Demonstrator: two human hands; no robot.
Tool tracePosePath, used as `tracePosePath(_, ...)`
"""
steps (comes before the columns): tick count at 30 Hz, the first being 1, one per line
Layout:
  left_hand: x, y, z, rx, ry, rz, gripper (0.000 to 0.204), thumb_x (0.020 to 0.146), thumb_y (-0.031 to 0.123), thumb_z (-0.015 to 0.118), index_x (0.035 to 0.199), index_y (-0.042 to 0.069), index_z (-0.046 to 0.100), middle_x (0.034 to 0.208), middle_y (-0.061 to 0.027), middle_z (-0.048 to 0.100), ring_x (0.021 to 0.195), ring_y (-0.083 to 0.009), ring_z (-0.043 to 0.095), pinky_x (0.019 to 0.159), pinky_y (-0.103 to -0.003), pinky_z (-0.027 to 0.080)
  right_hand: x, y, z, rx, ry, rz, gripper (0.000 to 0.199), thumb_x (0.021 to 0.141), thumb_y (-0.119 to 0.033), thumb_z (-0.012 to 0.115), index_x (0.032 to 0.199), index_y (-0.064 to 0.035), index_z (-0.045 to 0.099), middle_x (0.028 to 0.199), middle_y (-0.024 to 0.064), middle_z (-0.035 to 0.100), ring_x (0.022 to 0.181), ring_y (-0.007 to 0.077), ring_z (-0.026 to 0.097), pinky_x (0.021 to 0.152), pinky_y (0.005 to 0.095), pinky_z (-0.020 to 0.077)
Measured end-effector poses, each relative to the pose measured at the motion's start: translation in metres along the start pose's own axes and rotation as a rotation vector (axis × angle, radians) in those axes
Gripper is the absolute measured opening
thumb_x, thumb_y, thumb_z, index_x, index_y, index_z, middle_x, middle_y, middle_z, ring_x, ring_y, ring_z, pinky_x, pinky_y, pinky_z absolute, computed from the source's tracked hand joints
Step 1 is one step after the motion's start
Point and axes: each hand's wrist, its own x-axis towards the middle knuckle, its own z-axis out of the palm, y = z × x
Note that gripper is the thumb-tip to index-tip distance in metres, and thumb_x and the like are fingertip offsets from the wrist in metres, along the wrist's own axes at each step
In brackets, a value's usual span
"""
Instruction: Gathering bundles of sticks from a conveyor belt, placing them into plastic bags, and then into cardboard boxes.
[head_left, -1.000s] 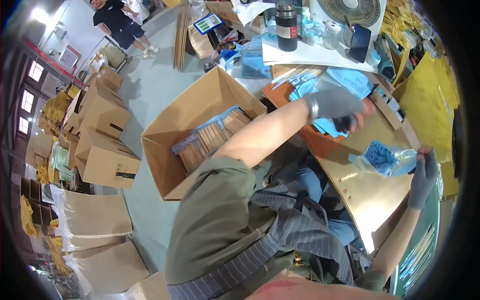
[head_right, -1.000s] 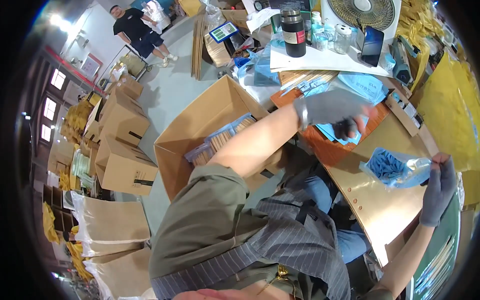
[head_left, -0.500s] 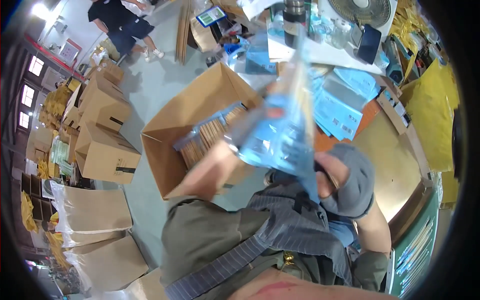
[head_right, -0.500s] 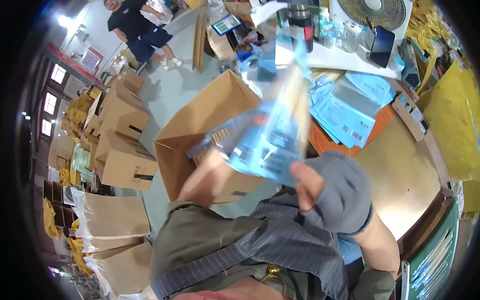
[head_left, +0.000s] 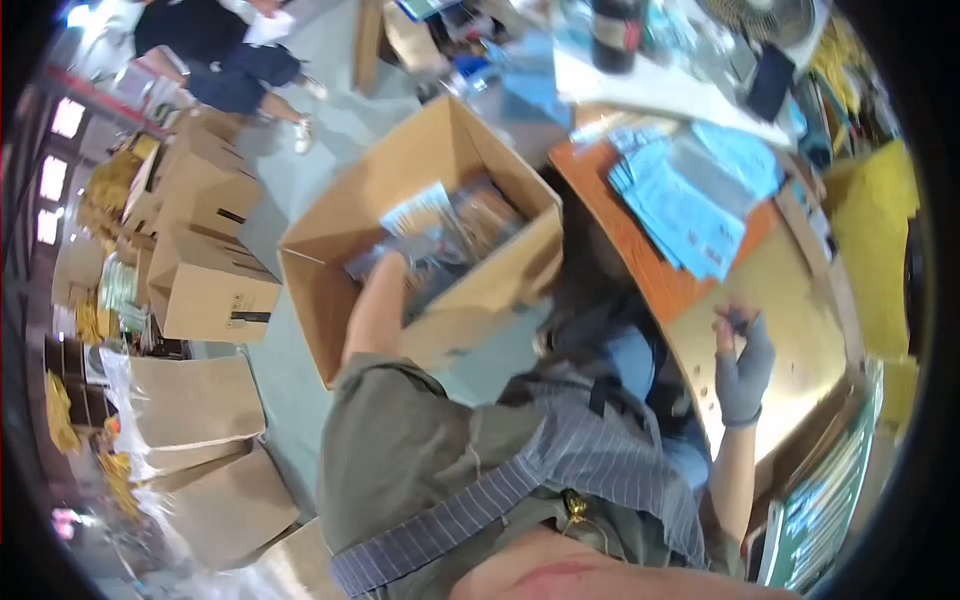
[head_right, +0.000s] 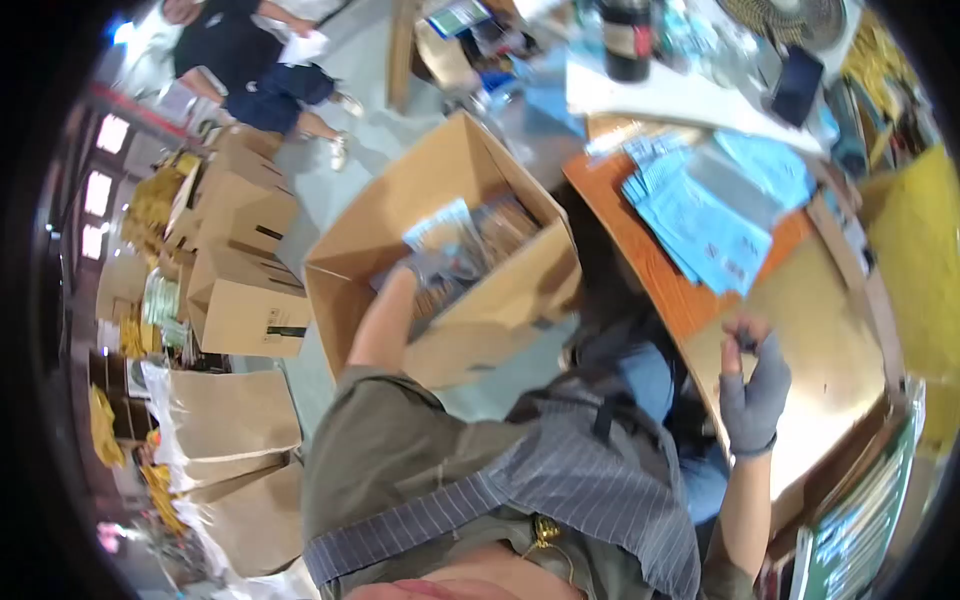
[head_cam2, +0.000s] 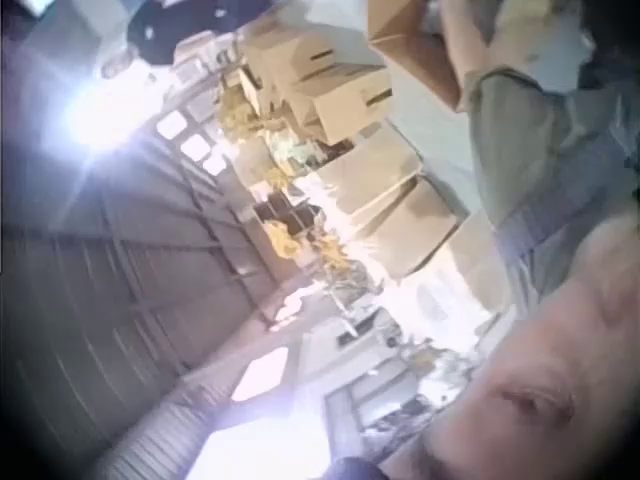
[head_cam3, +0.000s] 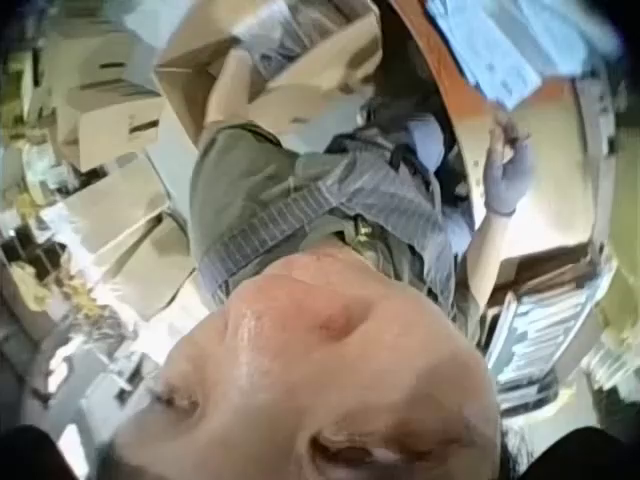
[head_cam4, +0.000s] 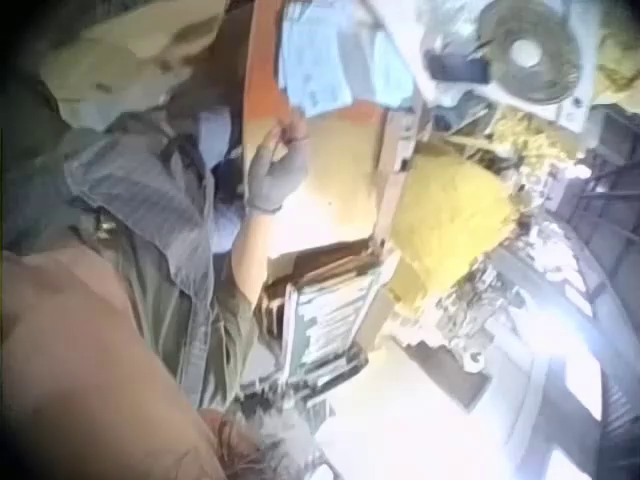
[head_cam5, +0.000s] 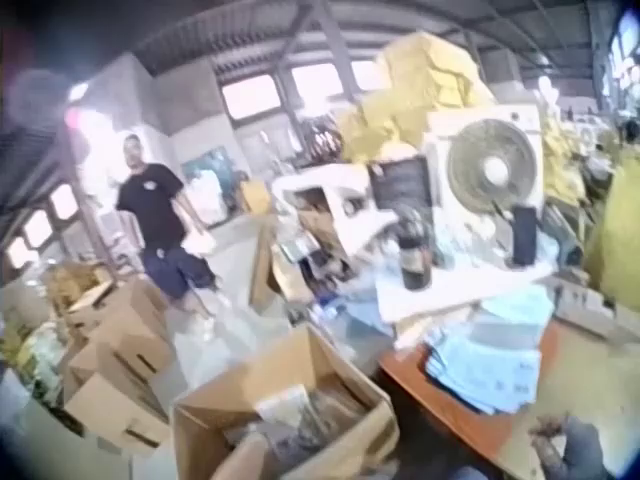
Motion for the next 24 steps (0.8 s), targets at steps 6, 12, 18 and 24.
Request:
tracePosePath(6, -0.068, 0.073, -0.009, 0.156, 0.112, 0.321, 0.038, 0.081, 0.039, 0.061, 0.096, 0.005, 0.068, 0.094, -0.017, 0.067, 0.092, -0.0285, 0.063, 0.081, -0.037, 0.049, -0.014, 0.065, 0.053, 0.035, -0.175, -0.001, 0.028, 0.088, -0.017, 0.058, 0.11, 0.001, 0.057, 0.094, 0.0161, 0.064, 0.086, 0.0269, 0.064, 0.078, 0.0355, 0.0493)
tracePosePath(12, -0.178, 0.149, 0.004, -0.397, 0.678, 0.497, 0.037, 0.086, 0.029, 0.067, 0.109, 0.0, 0.062, 0.095, -0.0155, 0.068, 0.087, -0.0233, 0.066, 0.079, -0.033, 0.051, -0.032, 0.132, 0.106, -0.354, -0.117, -0.151, 0.049, 0.08, -0.019, 0.062, 0.124, -0.0019, 0.048, 0.131, 0.0233, 0.047, 0.12, 0.0406, 0.045, 0.099, 0.0488, 0.0377)
tracePosePath(18, -0.237, 0.23, 0.103, -0.472, 0.409, 0.806, 0.023, 0.089, 0.02, 0.06, 0.107, 0.006, 0.064, 0.099, -0.013, 0.066, 0.091, -0.0253, 0.065, 0.079, -0.033, 0.051, -0.033, 0.157, 0.123, -0.525, -0.089, -0.19, 0.065, 0.079, -0.027, 0.062, 0.135, -0.0014, 0.041, 0.141, 0.025, 0.038, 0.129, 0.0462, 0.034, 0.108, 0.0541, 0.0257)
tracePosePath(24, -0.174, 0.239, 0.203, -0.366, 0.036, 0.857, 0.018, 0.086, 0.019, 0.06, 0.097, 0.004, 0.063, 0.088, -0.0137, 0.066, 0.084, -0.0293, 0.064, 0.075, -0.038, 0.049, -0.019, 0.155, 0.119, -0.543, -0.128, -0.206, 0.065, 0.083, -0.032, 0.06, 0.137, -0.002, 0.039, 0.141, 0.0235, 0.038, 0.129, 0.0441, 0.034, 0.109, 0.0523, 0.0251)
